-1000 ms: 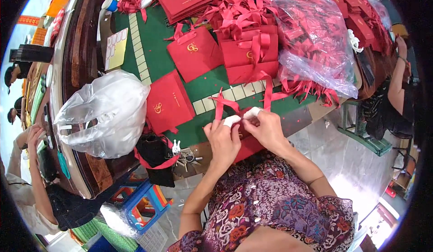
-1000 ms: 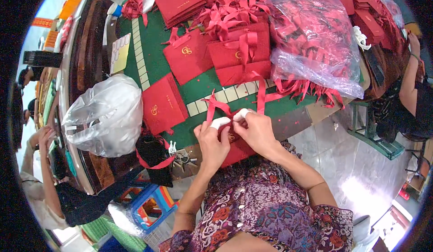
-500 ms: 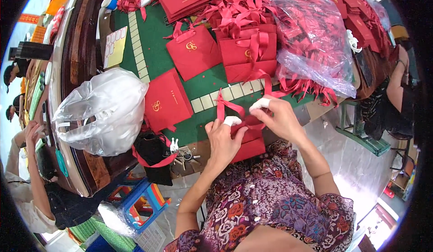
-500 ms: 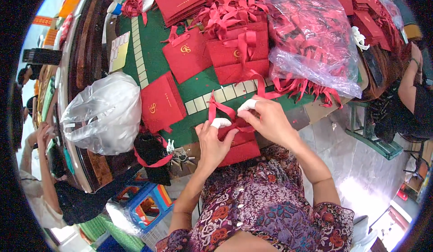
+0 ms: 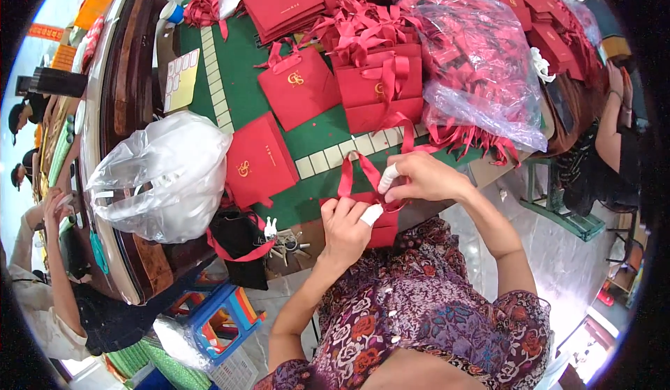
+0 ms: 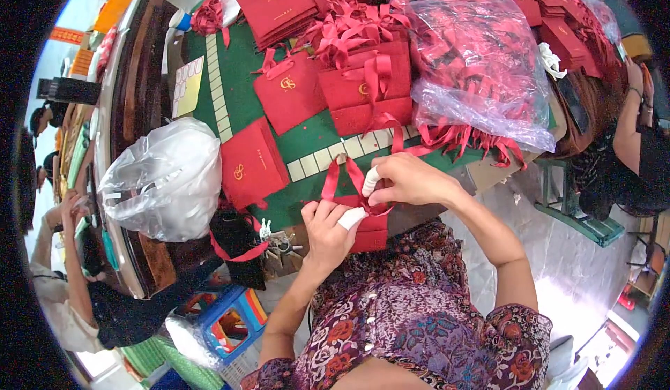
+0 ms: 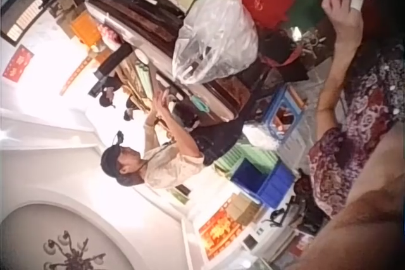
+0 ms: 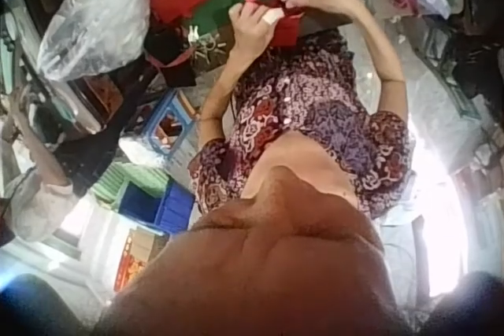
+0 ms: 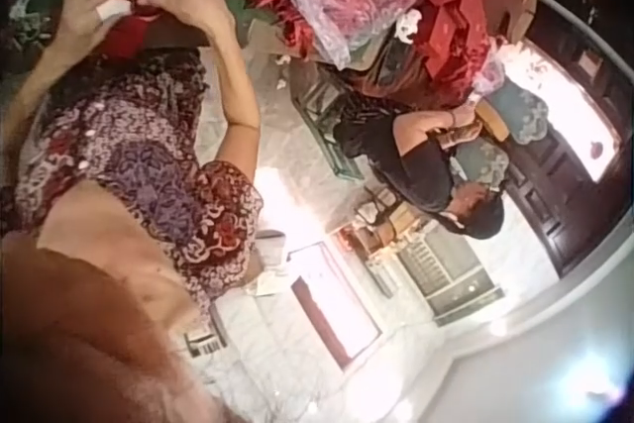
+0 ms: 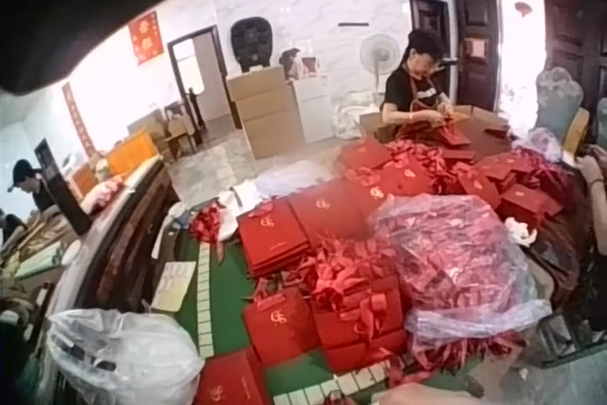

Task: The person assembles gift bags by hand, attaching ribbon handles to each red paper bag and stacking the finished bags.

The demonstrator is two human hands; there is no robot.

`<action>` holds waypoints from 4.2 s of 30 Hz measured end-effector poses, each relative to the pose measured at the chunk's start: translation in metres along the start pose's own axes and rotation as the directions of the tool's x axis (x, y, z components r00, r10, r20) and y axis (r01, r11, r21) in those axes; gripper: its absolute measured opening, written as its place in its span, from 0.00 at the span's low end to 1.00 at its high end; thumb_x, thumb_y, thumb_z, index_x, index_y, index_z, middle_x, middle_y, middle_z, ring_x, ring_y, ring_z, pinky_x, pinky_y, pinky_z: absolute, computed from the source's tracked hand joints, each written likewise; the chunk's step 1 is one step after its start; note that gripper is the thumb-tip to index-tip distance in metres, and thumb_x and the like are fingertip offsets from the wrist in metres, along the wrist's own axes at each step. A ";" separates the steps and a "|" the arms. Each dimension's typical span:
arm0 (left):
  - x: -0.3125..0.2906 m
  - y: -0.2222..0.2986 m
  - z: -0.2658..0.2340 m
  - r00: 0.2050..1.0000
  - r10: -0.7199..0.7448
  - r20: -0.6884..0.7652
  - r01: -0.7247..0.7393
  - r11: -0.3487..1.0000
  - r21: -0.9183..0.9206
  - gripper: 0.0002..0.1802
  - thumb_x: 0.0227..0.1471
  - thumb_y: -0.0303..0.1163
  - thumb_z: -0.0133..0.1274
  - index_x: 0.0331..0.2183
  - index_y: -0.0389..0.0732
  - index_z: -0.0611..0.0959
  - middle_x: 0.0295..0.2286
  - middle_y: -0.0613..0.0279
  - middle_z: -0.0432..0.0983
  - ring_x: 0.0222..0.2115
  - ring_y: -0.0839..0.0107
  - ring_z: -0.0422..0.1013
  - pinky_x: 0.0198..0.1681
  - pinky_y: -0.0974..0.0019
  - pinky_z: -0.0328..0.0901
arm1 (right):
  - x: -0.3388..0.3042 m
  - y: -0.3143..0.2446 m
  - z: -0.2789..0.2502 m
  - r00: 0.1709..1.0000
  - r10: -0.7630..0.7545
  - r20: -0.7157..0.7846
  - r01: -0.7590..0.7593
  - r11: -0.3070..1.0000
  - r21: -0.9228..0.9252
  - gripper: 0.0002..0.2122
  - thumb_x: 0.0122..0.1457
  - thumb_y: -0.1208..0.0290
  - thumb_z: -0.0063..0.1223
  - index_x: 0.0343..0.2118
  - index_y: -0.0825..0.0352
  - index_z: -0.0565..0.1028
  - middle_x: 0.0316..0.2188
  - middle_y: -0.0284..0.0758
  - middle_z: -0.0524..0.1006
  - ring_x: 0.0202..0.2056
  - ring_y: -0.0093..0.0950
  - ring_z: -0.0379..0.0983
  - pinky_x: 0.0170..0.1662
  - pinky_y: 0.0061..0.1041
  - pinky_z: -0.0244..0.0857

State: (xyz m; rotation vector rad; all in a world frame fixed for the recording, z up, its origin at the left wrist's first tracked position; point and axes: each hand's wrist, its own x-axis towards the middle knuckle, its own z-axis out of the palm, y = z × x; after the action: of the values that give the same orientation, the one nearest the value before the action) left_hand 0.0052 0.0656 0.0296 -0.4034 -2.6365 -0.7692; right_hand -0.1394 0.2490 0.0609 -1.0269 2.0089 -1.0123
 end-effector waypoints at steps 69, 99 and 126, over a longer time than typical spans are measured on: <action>-0.013 -0.041 -0.025 0.827 -0.495 0.265 0.535 0.838 -0.103 0.06 0.52 0.27 0.56 0.29 0.33 0.79 0.25 0.48 0.74 0.31 0.50 0.68 0.37 0.50 0.63 | 0.003 -0.009 0.135 0.758 -0.201 -0.620 0.005 0.953 -0.304 0.07 0.49 0.72 0.66 0.32 0.61 0.80 0.25 0.34 0.75 0.29 0.35 0.73 0.38 0.34 0.66; -0.023 -0.058 -0.022 0.762 -0.574 0.301 0.647 0.700 -0.303 0.06 0.53 0.26 0.57 0.34 0.36 0.83 0.28 0.53 0.75 0.30 0.62 0.76 0.36 0.63 0.69 | 0.027 0.002 0.136 0.775 -0.416 -0.477 0.168 0.862 -0.479 0.07 0.48 0.74 0.62 0.31 0.65 0.77 0.24 0.33 0.69 0.28 0.33 0.69 0.33 0.33 0.62; -0.018 -0.036 -0.012 0.747 -0.635 0.195 0.663 0.689 -0.294 0.12 0.48 0.34 0.63 0.33 0.39 0.81 0.26 0.57 0.75 0.31 0.59 0.71 0.35 0.58 0.66 | 0.005 -0.027 0.103 0.914 -0.052 -0.402 -0.074 0.954 -0.292 0.11 0.51 0.69 0.62 0.35 0.67 0.77 0.29 0.40 0.74 0.35 0.40 0.74 0.40 0.37 0.66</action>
State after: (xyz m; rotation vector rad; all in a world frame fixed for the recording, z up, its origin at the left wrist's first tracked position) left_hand 0.0112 0.0264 0.0147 0.4888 -2.7088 -1.4758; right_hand -0.0494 0.1999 0.0327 -1.0184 2.5730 -0.9939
